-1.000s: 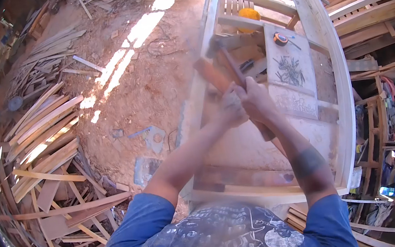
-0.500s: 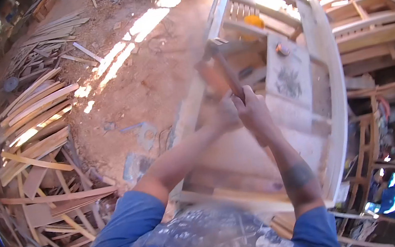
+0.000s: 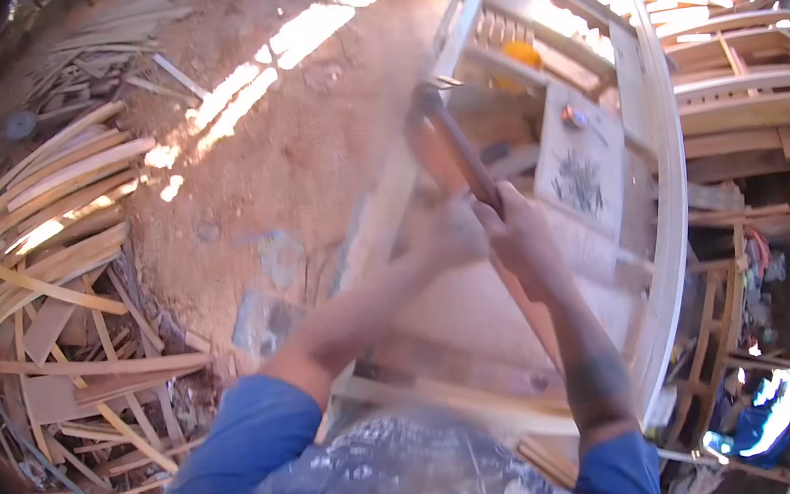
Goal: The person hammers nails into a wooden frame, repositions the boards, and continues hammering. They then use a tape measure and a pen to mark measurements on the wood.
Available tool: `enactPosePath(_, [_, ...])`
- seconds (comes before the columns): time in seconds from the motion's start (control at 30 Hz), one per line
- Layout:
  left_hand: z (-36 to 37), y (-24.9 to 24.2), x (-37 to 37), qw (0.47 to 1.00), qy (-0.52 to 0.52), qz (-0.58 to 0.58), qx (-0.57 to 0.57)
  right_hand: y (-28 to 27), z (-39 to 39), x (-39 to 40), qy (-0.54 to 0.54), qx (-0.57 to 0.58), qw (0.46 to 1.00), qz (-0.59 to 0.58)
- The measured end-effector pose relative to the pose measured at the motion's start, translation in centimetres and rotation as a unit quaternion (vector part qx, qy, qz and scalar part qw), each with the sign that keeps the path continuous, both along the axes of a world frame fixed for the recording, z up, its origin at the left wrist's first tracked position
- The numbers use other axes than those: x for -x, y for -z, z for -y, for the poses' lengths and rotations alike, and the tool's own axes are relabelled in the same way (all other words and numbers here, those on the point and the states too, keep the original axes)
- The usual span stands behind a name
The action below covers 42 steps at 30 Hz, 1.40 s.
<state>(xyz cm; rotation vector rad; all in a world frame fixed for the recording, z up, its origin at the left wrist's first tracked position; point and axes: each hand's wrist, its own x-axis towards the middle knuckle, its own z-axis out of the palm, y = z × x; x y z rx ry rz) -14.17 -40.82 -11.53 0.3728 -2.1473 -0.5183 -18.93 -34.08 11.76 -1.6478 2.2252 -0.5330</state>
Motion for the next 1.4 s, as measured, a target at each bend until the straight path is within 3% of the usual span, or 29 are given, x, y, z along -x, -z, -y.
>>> enactPosePath(0.03, [2.1,-0.7,0.2,1.0,-0.007,-0.008,0.008,-4.5,0.8,-0.4,0.015,0.038,0.999,-0.011])
enactPosePath(0.1, [-0.7,-5.7,-1.8,0.993,-0.074,0.08,0.035,-9.6,-0.7,0.2,0.062,0.066,0.995,-0.034])
enactPosePath(0.13, [-0.7,-6.1,-2.0,0.992,-0.08,0.078,0.052,-12.3,-1.4,3.0,0.026,0.174,0.984,0.025])
enactPosePath(0.2, [-1.2,-5.9,-2.1,0.993,-0.082,0.074,0.049,-17.7,-2.8,8.7,-0.09,0.358,0.92,0.127])
enactPosePath(0.27, [-0.4,-5.9,-2.0,0.992,-0.082,0.074,0.055,-19.5,-2.2,8.1,-0.155,0.436,0.819,0.338])
enactPosePath(0.3, [-0.5,-5.9,-2.1,0.992,-0.08,0.077,0.051,-16.4,-1.6,7.2,-0.145,0.446,0.813,0.346])
enactPosePath(0.37, [-0.6,-5.5,-1.9,0.99,-0.081,0.094,0.066,-3.4,-0.5,3.8,-0.05,0.347,0.911,0.217])
enactPosePath(0.4, [-0.1,-4.7,-1.7,0.987,-0.087,0.107,0.086,2.6,-0.5,2.6,-0.031,0.214,0.968,0.126])
enactPosePath(0.47, [-0.9,-4.2,-1.8,0.983,-0.079,0.15,0.076,8.3,-1.3,1.7,-0.037,-0.014,0.999,0.036])
enactPosePath(0.53, [-0.3,-5.0,-2.5,0.976,-0.049,0.207,0.052,4.5,-0.5,2.4,-0.021,0.012,0.995,0.101])
enactPosePath(0.6, [-1.5,-4.5,-2.3,0.991,-0.076,0.109,0.037,-0.7,-1.5,2.0,0.0,0.057,0.992,0.109])
enactPosePath(0.63, [-1.2,-4.7,-1.9,0.993,-0.094,0.054,0.036,-4.0,-1.5,1.6,0.004,0.107,0.991,0.081])
enactPosePath(0.7, [-3.7,-6.0,-4.4,0.992,-0.106,0.063,0.035,-8.1,-1.9,1.4,-0.051,0.321,0.926,0.193])
enactPosePath(0.73, [-5.4,-6.9,-6.3,0.994,-0.091,0.066,0.014,-10.5,-2.3,0.2,-0.035,0.368,0.902,0.225])
enactPosePath(0.8, [-10.0,-8.3,-10.8,0.983,-0.004,0.162,-0.084,-11.7,-1.8,-1.9,0.01,0.457,0.845,0.277])
enactPosePath(0.83, [-11.9,-9.0,-12.8,0.958,0.039,0.258,-0.123,-9.3,-0.5,-1.2,-0.043,0.503,0.831,0.236])
enactPosePath(0.87, [-13.9,-9.3,-14.6,0.919,0.08,0.349,-0.164,-5.5,-0.3,-1.1,-0.06,0.473,0.843,0.248])
enactPosePath(0.9, [-16.4,-7.7,-16.1,0.916,0.067,0.347,-0.189,-1.7,-0.1,-1.0,-0.077,0.442,0.856,0.258])
enactPosePath(0.97, [-18.3,-6.6,-17.7,0.897,0.06,0.373,-0.231,9.5,-0.6,1.5,-0.023,0.191,0.981,0.025])
enactPosePath(1.0, [-18.6,-7.1,-17.9,0.879,0.065,0.399,-0.252,10.0,-2.1,0.4,-0.017,0.029,0.999,-0.008])
enactPosePath(1.1, [-18.3,-7.3,-18.4,0.865,0.08,0.434,-0.239,7.9,-5.1,0.3,0.044,0.016,0.992,0.115])
enactPosePath(1.13, [-18.9,-8.0,-18.7,0.87,0.079,0.423,-0.242,6.3,-6.4,0.1,0.076,-0.03,0.97,0.228])
enactPosePath(1.27, [-18.6,-5.4,-17.7,0.892,0.022,0.403,-0.206,4.9,-11.9,1.0,0.139,0.019,0.942,0.305])
enactPosePath(1.4, [-15.6,-6.4,-16.2,0.827,0.081,0.481,-0.278,5.0,-16.0,3.8,0.186,0.047,0.929,0.318])
